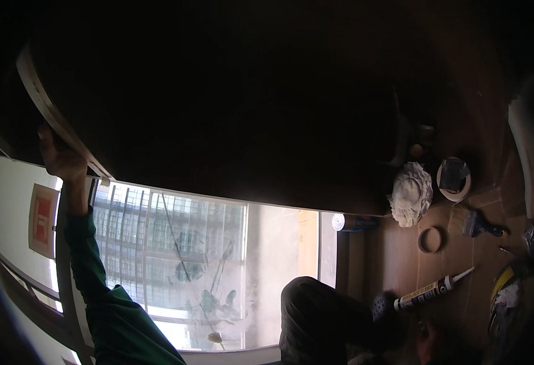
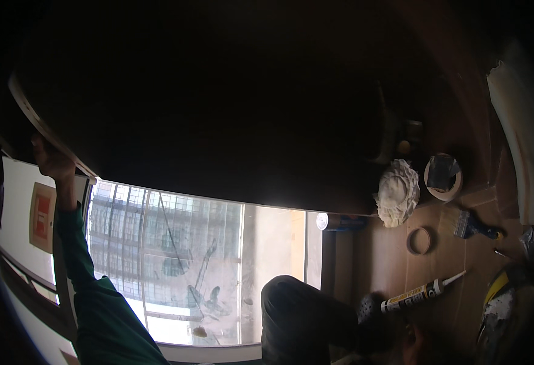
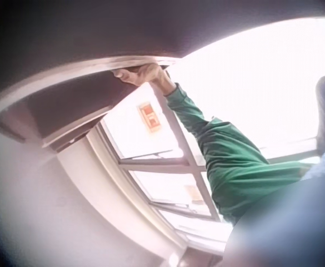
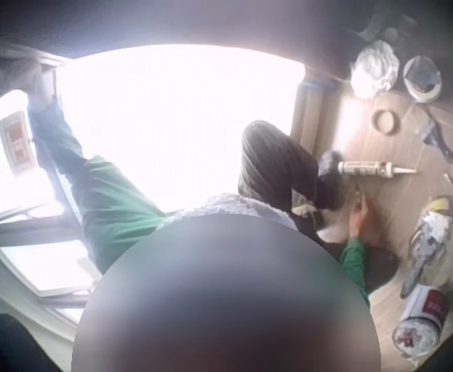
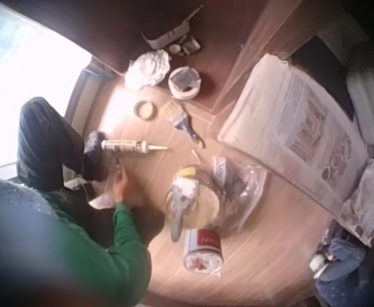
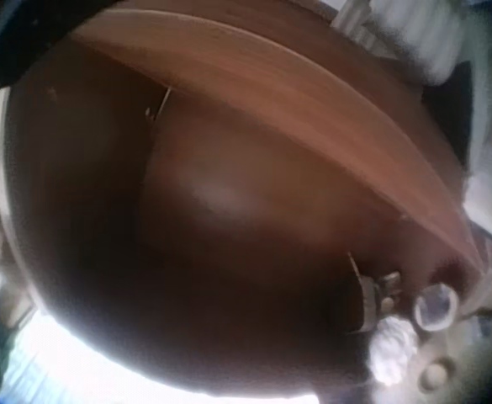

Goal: The person prepares a sealant tube by cutting the nozzle and then applies sealant to a wooden trim piece near a window. They use a utility knife to cut the nozzle and a caulking gun to dispense the sealant.

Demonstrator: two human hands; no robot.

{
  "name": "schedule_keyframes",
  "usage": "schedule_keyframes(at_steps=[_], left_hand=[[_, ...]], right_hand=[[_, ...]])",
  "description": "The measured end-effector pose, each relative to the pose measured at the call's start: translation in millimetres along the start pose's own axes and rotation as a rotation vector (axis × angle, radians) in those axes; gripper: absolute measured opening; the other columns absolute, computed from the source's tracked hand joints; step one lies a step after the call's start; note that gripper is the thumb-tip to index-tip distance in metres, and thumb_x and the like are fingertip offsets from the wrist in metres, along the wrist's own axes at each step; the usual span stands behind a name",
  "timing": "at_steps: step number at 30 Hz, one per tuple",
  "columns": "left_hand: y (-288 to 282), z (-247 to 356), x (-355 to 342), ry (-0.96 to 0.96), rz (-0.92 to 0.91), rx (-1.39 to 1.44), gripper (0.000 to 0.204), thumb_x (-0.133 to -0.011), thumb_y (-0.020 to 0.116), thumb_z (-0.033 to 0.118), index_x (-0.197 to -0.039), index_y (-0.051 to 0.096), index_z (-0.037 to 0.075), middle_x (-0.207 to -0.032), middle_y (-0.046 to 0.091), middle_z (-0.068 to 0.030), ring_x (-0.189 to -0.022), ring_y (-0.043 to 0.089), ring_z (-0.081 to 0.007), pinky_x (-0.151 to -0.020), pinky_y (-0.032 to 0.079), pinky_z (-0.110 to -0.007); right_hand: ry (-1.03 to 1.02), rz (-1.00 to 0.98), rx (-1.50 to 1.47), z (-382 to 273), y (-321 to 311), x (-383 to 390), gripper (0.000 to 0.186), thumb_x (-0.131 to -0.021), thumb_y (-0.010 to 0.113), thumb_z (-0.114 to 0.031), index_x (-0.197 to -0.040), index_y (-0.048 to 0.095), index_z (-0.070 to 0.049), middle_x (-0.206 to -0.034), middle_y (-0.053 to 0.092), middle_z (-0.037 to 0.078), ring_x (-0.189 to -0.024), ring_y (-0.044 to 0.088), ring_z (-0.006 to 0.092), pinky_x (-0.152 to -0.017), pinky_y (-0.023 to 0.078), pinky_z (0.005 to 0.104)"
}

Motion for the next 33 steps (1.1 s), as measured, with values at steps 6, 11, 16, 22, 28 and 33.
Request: schedule_keyframes(at_steps=[6, 11, 16, 22, 28, 33], left_hand=[[9, 5, -9, -0.121, -0.278, 0.345, 0.051, -0.103, 0.044, 0.038, -0.139, 0.049, 0.002, -0.138, 0.053, -0.0171, -0.132, 0.048, -0.0261, -0.106, 0.045, -0.041], [49, 9, -11, -0.158, -0.244, 0.363, 0.043, -0.104, 0.046, 0.035, -0.130, 0.056, 0.002, -0.126, 0.061, -0.0164, -0.124, 0.056, -0.0224, -0.102, 0.048, -0.038], [47, 8, -13, -0.167, -0.385, 0.458, 0.043, -0.104, 0.049, 0.031, -0.135, 0.052, 0.002, -0.130, 0.060, -0.0184, -0.125, 0.056, -0.0262, -0.104, 0.048, -0.041], [-2, -7, -17, 0.324, -0.175, -0.387, 0.057, -0.095, 0.062, 0.009, -0.147, 0.040, 0.005, -0.131, 0.059, -0.0206, -0.118, 0.060, -0.0348, -0.095, 0.057, -0.042], [-4, -20, -12, 0.085, 0.063, 0.075, 0.057, -0.094, 0.063, 0.006, -0.146, 0.040, 0.004, -0.128, 0.060, -0.0210, -0.113, 0.064, -0.0339, -0.092, 0.058, -0.041], [12, -7, -18, 0.219, 0.026, -0.273, 0.055, -0.095, 0.063, 0.006, -0.145, 0.041, 0.002, -0.122, 0.063, -0.0206, -0.105, 0.067, -0.0311, -0.086, 0.059, -0.039]], right_hand=[[0.053, -0.079, 0.070, 4, 1, -1, 0.025, -0.092, 0.062, -0.023, -0.113, 0.071, -0.013, -0.104, 0.072, 0.016, -0.096, 0.066, 0.0388, -0.085, 0.051, 0.0461], [0.018, -0.023, 0.177, -8, -11, -2, 0.023, -0.088, 0.064, -0.015, -0.109, 0.073, -0.018, -0.106, 0.071, 0.013, -0.100, 0.064, 0.0356, -0.088, 0.050, 0.0444], [-0.050, -0.035, 0.398, 9, -7, -1, 0.029, -0.084, 0.065, -0.010, -0.111, 0.072, -0.019, -0.105, 0.071, 0.012, -0.101, 0.063, 0.0351, -0.090, 0.048, 0.0458], [0.001, 0.010, 0.589, 22, -10, 7, 0.039, -0.082, 0.065, -0.009, -0.120, 0.068, -0.019, -0.115, 0.067, 0.014, -0.105, 0.061, 0.0384, -0.096, 0.045, 0.0497], [0.085, -0.041, 0.763, -11, -24, 4, 0.043, -0.082, 0.068, -0.013, -0.124, 0.065, -0.019, -0.119, 0.062, 0.018, -0.112, 0.057, 0.0393, -0.101, 0.042, 0.0519], [0.091, -0.138, 0.875, -43, -27, 4, 0.045, -0.080, 0.074, -0.019, -0.124, 0.065, -0.021, -0.125, 0.060, 0.017, -0.121, 0.052, 0.0351, -0.101, 0.037, 0.0632]])
Point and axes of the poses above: each hand's wrist, its own x-axis away from the middle knuckle, its own y-axis out of the palm, z = x × y, the point moved 5 cm from there along -x, towards the middle knuckle
